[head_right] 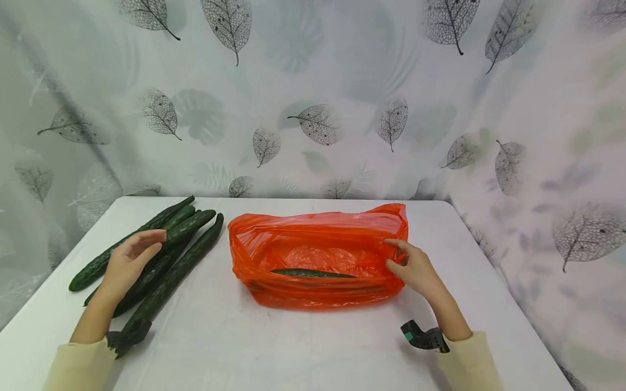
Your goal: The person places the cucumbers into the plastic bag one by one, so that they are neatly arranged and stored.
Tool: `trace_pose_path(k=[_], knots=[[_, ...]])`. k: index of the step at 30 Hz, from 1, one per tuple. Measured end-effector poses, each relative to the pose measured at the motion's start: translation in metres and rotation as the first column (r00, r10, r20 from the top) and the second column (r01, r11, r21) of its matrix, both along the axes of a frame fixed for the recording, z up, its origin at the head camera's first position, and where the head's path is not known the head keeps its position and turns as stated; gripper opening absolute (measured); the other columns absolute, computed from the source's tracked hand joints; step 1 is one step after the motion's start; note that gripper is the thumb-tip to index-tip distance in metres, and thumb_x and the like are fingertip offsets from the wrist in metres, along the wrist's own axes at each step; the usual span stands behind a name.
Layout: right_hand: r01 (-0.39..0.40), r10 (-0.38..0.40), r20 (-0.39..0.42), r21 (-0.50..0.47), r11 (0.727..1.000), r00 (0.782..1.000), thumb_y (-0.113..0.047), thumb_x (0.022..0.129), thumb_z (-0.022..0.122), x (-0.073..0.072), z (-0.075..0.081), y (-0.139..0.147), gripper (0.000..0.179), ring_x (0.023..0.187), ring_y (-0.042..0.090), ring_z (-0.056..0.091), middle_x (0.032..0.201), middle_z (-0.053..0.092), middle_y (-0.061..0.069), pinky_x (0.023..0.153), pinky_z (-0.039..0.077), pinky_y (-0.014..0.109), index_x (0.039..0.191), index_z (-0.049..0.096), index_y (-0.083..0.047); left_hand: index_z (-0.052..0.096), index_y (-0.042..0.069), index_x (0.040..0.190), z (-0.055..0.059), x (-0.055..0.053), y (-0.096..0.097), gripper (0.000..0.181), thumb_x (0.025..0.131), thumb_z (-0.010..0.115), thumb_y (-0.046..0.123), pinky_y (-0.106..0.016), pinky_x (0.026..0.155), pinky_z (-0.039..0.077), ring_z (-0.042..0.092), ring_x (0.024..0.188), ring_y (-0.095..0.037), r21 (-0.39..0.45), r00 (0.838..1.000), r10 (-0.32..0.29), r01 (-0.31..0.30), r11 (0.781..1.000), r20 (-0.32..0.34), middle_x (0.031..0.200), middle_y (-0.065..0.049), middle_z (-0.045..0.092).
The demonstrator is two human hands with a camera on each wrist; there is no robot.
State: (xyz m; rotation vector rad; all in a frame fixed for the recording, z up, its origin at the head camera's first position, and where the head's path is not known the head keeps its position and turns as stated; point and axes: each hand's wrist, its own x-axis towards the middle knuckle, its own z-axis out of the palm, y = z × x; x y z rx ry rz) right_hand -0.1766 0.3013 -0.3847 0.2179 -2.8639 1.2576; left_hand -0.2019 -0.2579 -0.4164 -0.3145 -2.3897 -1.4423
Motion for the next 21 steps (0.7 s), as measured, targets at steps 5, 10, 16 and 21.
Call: trace_pose_path(k=[5,10,16,21], knots=[[0.000,0.000,0.017,0.006,1.000,1.000,-0.003,0.092,0.061,0.000,-0.002,0.000,0.045,0.077,0.023,0.057,0.100,0.058,0.018,0.061,0.054,0.025,0.134,0.050,0.008,0.056,-0.004,0.128,-0.001,0.001,-0.010,0.032,0.099,0.057,0.012,-0.006,0.083,0.038,0.051,0.104,0.010,-0.035,0.999,0.032,-0.033,0.999,-0.017,0.115,0.028,0.054],[-0.003,0.003,-0.007,0.028,1.000,1.000,-0.003,0.092,0.061,0.000,0.000,0.001,0.044,0.079,0.024,0.056,0.101,0.058,0.018,0.059,0.054,0.025,0.133,0.051,0.008,0.056,-0.004,0.129,-0.002,0.000,-0.011,0.034,0.099,0.057,0.013,-0.007,0.084,0.038,0.050,0.106,0.009,-0.040,0.999,0.040,-0.040,0.998,-0.011,0.115,0.029,0.053],[-0.009,0.009,-0.022,0.026,1.000,1.000,-0.002,0.092,0.061,-0.001,-0.001,0.004,0.043,0.077,0.023,0.056,0.098,0.058,0.018,0.058,0.054,0.025,0.133,0.051,0.009,0.052,-0.002,0.133,-0.004,-0.001,-0.015,0.039,0.101,0.055,0.019,-0.025,0.091,0.041,0.046,0.112,0.007,-0.110,0.995,0.068,-0.059,0.992,0.078,0.124,0.011,0.055],[-0.005,0.005,-0.016,0.024,1.000,1.000,-0.002,0.092,0.061,-0.001,-0.003,0.004,0.043,0.077,0.023,0.056,0.098,0.058,0.017,0.058,0.053,0.026,0.133,0.051,0.009,0.045,-0.005,0.138,-0.007,0.000,-0.018,0.044,0.101,0.054,0.016,-0.063,0.095,0.036,0.044,0.127,-0.041,-0.137,0.985,0.068,-0.047,0.989,0.158,0.137,-0.029,0.046]])
